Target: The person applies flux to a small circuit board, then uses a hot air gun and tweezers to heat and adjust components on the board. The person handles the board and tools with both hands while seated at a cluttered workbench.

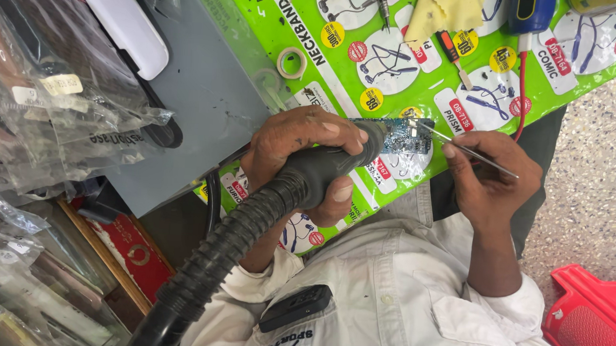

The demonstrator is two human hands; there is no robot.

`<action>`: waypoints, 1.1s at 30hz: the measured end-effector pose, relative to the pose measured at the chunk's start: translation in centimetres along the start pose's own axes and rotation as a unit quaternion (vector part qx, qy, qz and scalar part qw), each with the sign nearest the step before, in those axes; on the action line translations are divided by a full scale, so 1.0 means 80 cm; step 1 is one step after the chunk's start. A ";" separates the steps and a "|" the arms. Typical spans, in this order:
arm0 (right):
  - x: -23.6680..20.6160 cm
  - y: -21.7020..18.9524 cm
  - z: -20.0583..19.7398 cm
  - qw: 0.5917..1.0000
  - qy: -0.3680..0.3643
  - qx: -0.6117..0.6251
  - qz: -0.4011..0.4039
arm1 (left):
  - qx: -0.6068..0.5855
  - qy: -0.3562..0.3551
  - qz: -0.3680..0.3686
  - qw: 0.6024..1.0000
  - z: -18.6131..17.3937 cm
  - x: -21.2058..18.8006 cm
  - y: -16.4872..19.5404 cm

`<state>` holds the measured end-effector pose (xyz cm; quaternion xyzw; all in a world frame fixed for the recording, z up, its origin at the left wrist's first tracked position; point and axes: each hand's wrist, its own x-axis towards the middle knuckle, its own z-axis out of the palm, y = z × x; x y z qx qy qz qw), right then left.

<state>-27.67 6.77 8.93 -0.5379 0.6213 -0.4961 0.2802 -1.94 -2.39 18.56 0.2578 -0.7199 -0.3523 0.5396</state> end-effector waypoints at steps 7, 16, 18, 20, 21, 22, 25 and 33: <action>-0.006 0.002 -0.002 1.000 0.007 -0.010 -0.003 | -0.018 -0.007 -0.001 1.000 0.002 0.001 -0.002; -0.004 -0.001 0.001 0.999 -0.006 -0.009 -0.042 | 0.028 -0.003 -0.018 0.999 0.002 0.000 0.010; -0.004 -0.002 0.000 0.999 -0.009 -0.012 -0.041 | 0.019 -0.001 -0.011 1.000 0.003 0.002 0.007; -0.004 -0.002 -0.001 0.999 -0.010 -0.014 -0.041 | -0.001 0.005 -0.003 1.000 0.004 0.003 0.003; -0.004 -0.002 -0.001 0.999 -0.010 -0.016 -0.041 | -0.013 0.009 0.001 1.000 0.004 0.003 0.003; -0.004 -0.001 0.000 0.999 -0.010 -0.017 -0.042 | -0.013 0.008 -0.004 1.000 0.005 0.003 0.002; -0.005 -0.001 0.000 0.999 -0.012 -0.011 -0.042 | -0.008 0.003 -0.017 1.000 0.004 0.000 0.005; -0.006 -0.002 -0.001 1.000 -0.005 -0.008 -0.026 | -0.025 0.002 0.016 1.000 0.000 0.001 0.003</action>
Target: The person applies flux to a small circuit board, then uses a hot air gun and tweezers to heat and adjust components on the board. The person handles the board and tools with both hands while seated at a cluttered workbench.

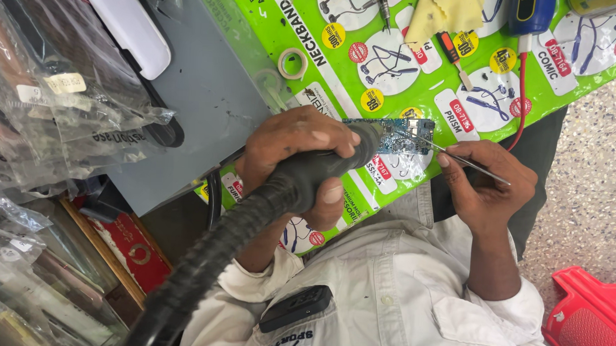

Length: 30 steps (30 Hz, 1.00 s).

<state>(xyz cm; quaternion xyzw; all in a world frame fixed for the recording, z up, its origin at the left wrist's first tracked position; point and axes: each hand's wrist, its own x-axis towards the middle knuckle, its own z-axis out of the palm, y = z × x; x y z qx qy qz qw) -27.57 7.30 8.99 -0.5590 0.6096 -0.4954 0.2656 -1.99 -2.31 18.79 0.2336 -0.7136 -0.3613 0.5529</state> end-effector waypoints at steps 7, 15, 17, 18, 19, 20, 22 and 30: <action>-0.004 0.001 -0.003 1.000 0.001 -0.001 0.018 | 0.008 0.021 0.001 1.000 0.000 -0.001 0.003; -0.005 0.002 0.002 1.000 -0.009 0.011 -0.008 | 0.010 0.019 -0.001 1.000 0.001 -0.001 0.005; -0.004 0.000 0.002 1.000 -0.016 0.006 -0.004 | 0.015 0.018 -0.007 1.000 0.001 -0.001 0.006; -0.004 -0.001 0.003 1.000 -0.017 0.005 -0.009 | 0.017 0.017 -0.009 1.000 0.001 -0.001 0.007; -0.004 -0.002 0.003 1.000 -0.018 0.004 -0.015 | 0.019 0.015 -0.011 1.000 0.000 -0.001 0.008; -0.003 -0.004 0.003 1.000 -0.019 0.003 -0.020 | 0.022 0.013 -0.014 1.000 0.000 -0.002 0.010; -0.001 -0.007 0.004 0.999 -0.028 0.002 -0.015 | 0.026 0.008 -0.017 0.999 -0.002 -0.002 0.012; 0.028 -0.014 -0.003 0.988 -0.076 -0.072 -0.116 | -0.004 0.007 -0.049 0.999 -0.005 -0.005 0.022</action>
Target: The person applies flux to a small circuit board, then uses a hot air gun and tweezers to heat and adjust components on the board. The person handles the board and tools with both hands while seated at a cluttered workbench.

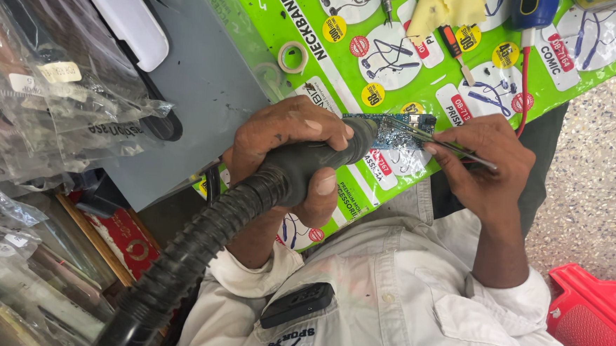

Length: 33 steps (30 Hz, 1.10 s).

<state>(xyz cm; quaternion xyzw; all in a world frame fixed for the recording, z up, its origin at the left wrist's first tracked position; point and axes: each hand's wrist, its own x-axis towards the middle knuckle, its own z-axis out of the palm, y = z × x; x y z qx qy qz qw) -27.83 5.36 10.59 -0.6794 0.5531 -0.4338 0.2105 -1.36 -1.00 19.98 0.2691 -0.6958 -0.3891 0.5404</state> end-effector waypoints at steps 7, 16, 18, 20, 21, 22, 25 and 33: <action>0.003 -0.002 -0.003 0.999 -0.019 0.036 0.018 | 0.002 0.013 0.044 0.999 0.005 0.001 -0.011; -0.013 -0.008 0.010 0.999 0.028 0.037 -0.022 | 0.005 0.003 0.015 1.000 0.004 -0.005 -0.003; -0.015 -0.010 0.012 0.998 0.036 0.032 -0.029 | 0.005 -0.001 0.012 1.000 0.003 -0.004 -0.001; -0.017 -0.011 0.014 0.999 0.036 0.022 -0.027 | 0.008 -0.014 0.004 1.000 0.002 -0.003 0.000; -0.017 -0.010 0.015 0.999 0.035 0.024 -0.026 | 0.012 -0.016 0.009 1.000 0.002 -0.002 -0.002; -0.017 -0.010 0.016 0.999 0.035 0.025 -0.025 | 0.016 -0.019 0.014 1.000 0.000 -0.002 -0.001; -0.017 -0.010 0.017 0.999 0.035 0.024 -0.014 | 0.028 -0.016 0.034 0.999 0.000 0.000 -0.005; -0.013 -0.008 0.018 0.999 0.025 0.033 -0.020 | 0.027 -0.011 0.013 0.999 0.004 -0.003 -0.006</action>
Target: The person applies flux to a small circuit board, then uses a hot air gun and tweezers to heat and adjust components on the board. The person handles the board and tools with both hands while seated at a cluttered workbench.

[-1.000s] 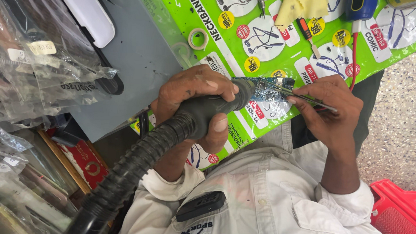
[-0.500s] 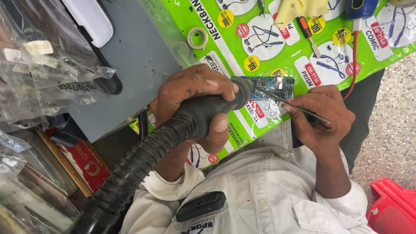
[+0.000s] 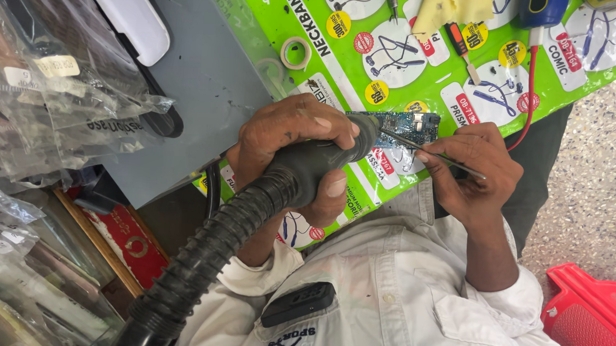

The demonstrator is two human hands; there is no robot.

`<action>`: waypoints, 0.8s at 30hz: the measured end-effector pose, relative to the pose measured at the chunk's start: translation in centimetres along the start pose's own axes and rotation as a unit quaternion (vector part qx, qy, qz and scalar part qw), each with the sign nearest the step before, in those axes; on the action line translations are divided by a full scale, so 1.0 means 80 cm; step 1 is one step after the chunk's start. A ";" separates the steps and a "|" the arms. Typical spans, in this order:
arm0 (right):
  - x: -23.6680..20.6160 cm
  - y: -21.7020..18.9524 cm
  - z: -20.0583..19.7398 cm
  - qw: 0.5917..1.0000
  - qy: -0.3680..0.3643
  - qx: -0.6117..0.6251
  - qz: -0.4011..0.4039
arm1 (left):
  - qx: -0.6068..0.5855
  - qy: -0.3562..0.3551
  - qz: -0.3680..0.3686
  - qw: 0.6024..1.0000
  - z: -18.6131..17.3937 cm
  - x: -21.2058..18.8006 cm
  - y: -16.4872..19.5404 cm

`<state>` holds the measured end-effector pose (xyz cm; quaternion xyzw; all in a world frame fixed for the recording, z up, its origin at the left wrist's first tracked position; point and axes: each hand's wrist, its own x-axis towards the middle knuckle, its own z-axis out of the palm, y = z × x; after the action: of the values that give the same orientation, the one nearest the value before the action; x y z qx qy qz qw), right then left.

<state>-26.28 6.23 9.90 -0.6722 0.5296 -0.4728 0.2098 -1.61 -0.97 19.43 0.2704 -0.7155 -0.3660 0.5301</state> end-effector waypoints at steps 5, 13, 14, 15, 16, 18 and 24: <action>-0.003 0.000 0.003 1.000 0.007 -0.002 -0.002 | -0.001 -0.002 -0.001 1.000 0.000 -0.001 0.001; -0.003 0.004 -0.003 0.999 0.031 -0.022 0.028 | 0.000 -0.001 0.003 1.000 0.002 0.000 0.001; -0.003 0.005 -0.003 0.999 0.031 -0.024 0.037 | -0.001 -0.002 0.004 1.000 0.001 0.000 0.002; -0.002 0.005 -0.004 0.999 0.024 -0.022 0.040 | -0.003 -0.002 0.002 1.000 0.000 0.000 0.002; -0.002 0.005 -0.005 0.999 0.016 -0.020 0.042 | -0.005 -0.001 0.000 1.000 -0.001 -0.001 0.003; 0.001 0.007 -0.008 0.999 0.002 -0.017 0.042 | -0.007 -0.004 -0.005 1.000 -0.003 -0.001 0.004; 0.006 0.010 -0.011 0.999 -0.020 -0.010 0.038 | -0.008 -0.003 -0.008 1.000 -0.004 -0.001 0.005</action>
<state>-27.44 5.72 9.83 -0.6632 0.5550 -0.4458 0.2310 -1.29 -0.76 19.79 0.2711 -0.7118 -0.3765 0.5274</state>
